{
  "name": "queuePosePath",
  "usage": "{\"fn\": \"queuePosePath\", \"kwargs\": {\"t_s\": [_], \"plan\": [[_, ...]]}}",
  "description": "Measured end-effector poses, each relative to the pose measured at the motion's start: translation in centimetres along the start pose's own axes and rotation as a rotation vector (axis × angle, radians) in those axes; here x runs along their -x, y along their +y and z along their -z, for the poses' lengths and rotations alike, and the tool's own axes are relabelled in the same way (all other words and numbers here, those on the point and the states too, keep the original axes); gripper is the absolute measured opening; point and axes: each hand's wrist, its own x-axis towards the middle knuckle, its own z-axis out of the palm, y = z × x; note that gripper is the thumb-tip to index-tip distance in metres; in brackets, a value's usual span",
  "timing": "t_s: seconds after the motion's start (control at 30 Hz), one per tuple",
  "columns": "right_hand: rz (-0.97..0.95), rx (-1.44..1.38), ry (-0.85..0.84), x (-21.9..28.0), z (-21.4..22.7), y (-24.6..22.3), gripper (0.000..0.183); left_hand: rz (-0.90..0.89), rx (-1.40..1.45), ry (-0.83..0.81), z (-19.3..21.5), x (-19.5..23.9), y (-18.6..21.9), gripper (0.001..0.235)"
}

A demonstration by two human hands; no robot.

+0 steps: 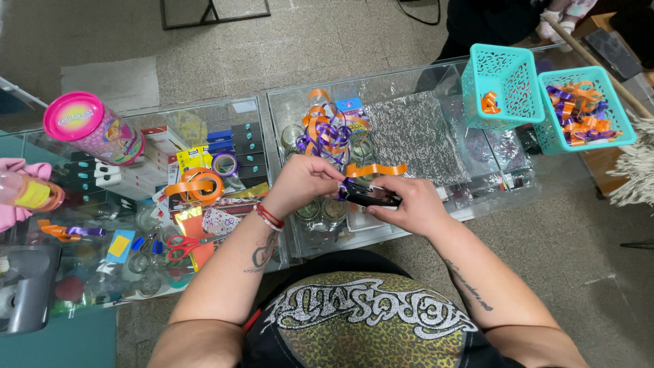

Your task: The person ties purple and orange ribbons into bows using a stapler to secure them. They repeatedly pick up ribbons, fold them into loops, and staple the center before placing the finished bows into a basket.

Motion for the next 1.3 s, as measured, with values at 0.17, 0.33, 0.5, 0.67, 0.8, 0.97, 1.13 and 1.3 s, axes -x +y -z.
{"fn": "queuePosePath", "kwargs": {"t_s": [0.17, 0.33, 0.5, 0.67, 0.8, 0.97, 1.13, 1.3], "plan": [[0.002, -0.009, -0.008, 0.5, -0.8, 0.8, 0.035, 0.016, -0.002, -0.057, 0.1, -0.2, -0.3, 0.022], [-0.012, -0.051, -0.008, 0.8, -2.2, 1.7, 0.031, 0.033, 0.002, -0.072, 0.7, -1.1, -2.0, 0.021], [-0.079, -0.010, -0.086, 0.6, -1.9, 1.1, 0.038, 0.072, -0.017, 0.000, 0.8, -1.7, -3.7, 0.020], [-0.098, 0.059, -0.103, 0.6, -1.8, -0.1, 0.049, 0.097, -0.048, 0.083, 1.9, -2.3, -4.4, 0.019], [-0.028, 0.179, -0.081, 0.9, -2.9, 0.2, 0.056, 0.165, 0.071, 0.176, 2.6, -2.7, -4.4, 0.022], [0.021, 0.230, -0.109, 1.1, -5.3, 2.5, 0.059, 0.247, 0.333, 0.060, 0.7, -1.0, -0.4, 0.013], [0.041, 0.289, -0.109, 1.3, -6.1, 2.7, 0.060, 0.266, 0.452, 0.006, 0.3, -1.4, -1.5, 0.012], [0.041, 0.281, -0.107, 1.1, -6.1, 2.3, 0.063, 0.267, 0.595, -0.053, -0.2, -1.7, -2.1, 0.018]]}}
